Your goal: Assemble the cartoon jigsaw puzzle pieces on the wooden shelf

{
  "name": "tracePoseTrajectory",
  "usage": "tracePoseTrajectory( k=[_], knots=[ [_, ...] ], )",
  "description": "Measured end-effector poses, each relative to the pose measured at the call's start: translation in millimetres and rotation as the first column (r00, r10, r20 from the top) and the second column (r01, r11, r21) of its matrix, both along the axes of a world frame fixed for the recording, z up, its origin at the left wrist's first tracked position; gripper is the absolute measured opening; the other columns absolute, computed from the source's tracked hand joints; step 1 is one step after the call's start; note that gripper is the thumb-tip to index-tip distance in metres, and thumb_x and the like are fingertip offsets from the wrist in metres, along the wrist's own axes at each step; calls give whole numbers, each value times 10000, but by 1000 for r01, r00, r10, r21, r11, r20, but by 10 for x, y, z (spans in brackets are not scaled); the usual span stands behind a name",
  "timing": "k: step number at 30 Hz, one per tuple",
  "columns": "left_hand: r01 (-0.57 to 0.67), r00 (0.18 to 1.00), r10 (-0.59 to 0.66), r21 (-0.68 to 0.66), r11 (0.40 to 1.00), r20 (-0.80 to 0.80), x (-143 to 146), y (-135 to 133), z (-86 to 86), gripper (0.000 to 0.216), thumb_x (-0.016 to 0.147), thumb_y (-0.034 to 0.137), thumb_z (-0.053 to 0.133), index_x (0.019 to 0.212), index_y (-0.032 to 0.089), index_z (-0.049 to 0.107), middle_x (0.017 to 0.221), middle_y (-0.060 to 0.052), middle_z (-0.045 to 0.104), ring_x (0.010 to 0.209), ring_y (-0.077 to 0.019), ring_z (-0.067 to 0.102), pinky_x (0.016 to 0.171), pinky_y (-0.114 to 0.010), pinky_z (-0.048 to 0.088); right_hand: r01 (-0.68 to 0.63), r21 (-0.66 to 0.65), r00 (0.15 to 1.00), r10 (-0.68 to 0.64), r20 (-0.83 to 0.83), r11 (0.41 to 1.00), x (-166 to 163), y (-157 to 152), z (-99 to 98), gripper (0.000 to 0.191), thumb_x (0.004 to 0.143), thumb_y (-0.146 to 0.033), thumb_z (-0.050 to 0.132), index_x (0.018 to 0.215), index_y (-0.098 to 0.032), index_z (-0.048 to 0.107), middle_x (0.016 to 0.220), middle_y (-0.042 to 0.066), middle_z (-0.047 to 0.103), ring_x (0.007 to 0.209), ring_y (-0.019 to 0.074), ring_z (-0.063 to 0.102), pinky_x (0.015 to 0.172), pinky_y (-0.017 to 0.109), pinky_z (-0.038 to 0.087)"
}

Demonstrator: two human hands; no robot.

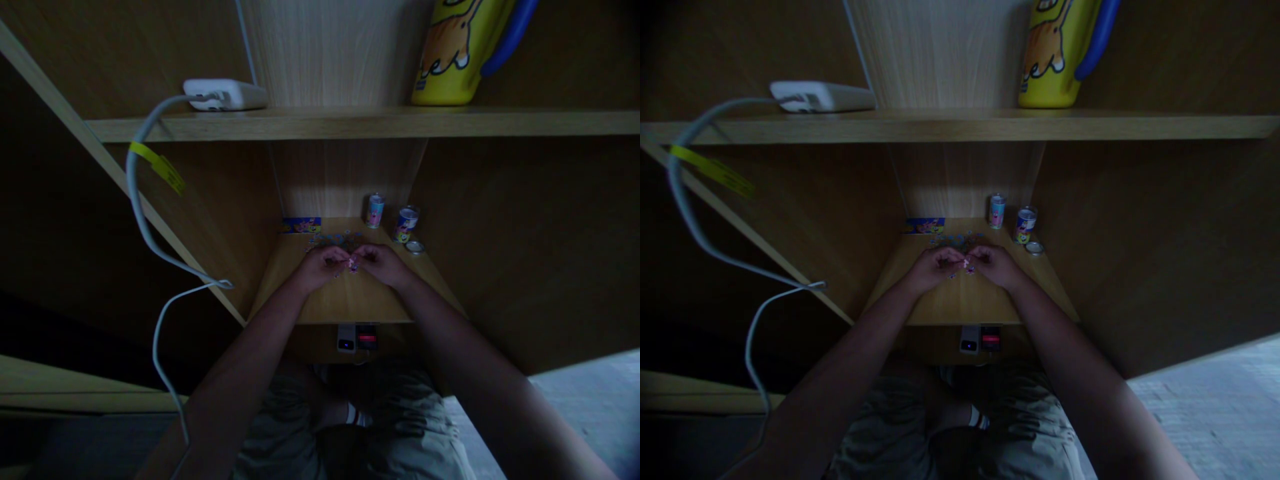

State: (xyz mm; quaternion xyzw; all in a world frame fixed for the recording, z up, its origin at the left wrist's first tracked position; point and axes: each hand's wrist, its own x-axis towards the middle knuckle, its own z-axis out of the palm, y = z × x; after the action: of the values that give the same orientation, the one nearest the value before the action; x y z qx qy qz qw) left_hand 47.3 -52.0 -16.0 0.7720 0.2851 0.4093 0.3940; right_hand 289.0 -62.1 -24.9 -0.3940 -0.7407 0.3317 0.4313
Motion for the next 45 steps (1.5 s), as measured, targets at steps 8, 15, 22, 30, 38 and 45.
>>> tracePoseTrajectory(
  k=[8, 15, 22, 30, 38, 45],
  knots=[
    [-35, 995, 37, 25, 999, -93, -23, 42, -49, 103, 944, 279, 798, 990, 200, 846, 916, -41, 855, 810, -167, 765, 782, -269, 575, 73, 187, 963, -118, 240, 980, 191, 57, 3, 200, 986, -415, 725, 924, -239, 794, 899, 46, 834, 799, 214, 739, 768, 327, 564],
    [45, 996, -43, 22, 999, -76, -22, 23, -21, 147, 994, 323, 775, 1029, 202, 851, 1007, -64, 875, 915, -192, 810, 874, -296, 618, -25, 99, 987, 9, 159, 995, 90, -33, 67, 276, 1050, -478, 671, 1034, -240, 810, 1005, 52, 857, 888, 223, 767, 819, 329, 583],
    [45, 997, -45, 0, 999, -63, -17, 11, -6, 150, 979, 337, 793, 1016, 201, 846, 1009, -74, 878, 920, -207, 819, 887, -321, 637, 16, 190, 973, -60, 224, 982, 159, 36, 29, 222, 1015, -438, 721, 915, -257, 802, 903, 47, 826, 803, 229, 728, 768, 350, 555],
    [16, 997, -17, -16, 1000, -69, -15, 31, -45, 147, 962, 345, 809, 986, 204, 845, 975, -61, 872, 890, -199, 811, 848, -306, 626, -122, 296, 959, 36, 280, 947, 177, 117, -37, 208, 1046, -446, 750, 969, -288, 861, 947, 77, 828, 917, 259, 748, 914, 431, 569],
    [-54, 996, 51, -40, 998, -67, -31, 76, -77, 212, 934, 405, 839, 967, 196, 855, 923, -54, 862, 812, -187, 783, 748, -277, 597, -67, 341, 964, -28, 265, 938, 126, 77, -22, 175, 1078, -354, 688, 1055, -278, 844, 1063, 81, 828, 1061, 268, 736, 1009, 444, 551],
    [-5, 997, 3, -35, 999, -71, -16, 22, -43, 245, 931, 439, 849, 939, 194, 842, 879, -44, 843, 785, -171, 756, 755, -275, 580, -66, 244, 978, 15, 207, 968, 47, -2, 80, 245, 1062, -449, 715, 935, -258, 797, 945, 64, 795, 938, 245, 713, 877, 392, 548]
  ],
)
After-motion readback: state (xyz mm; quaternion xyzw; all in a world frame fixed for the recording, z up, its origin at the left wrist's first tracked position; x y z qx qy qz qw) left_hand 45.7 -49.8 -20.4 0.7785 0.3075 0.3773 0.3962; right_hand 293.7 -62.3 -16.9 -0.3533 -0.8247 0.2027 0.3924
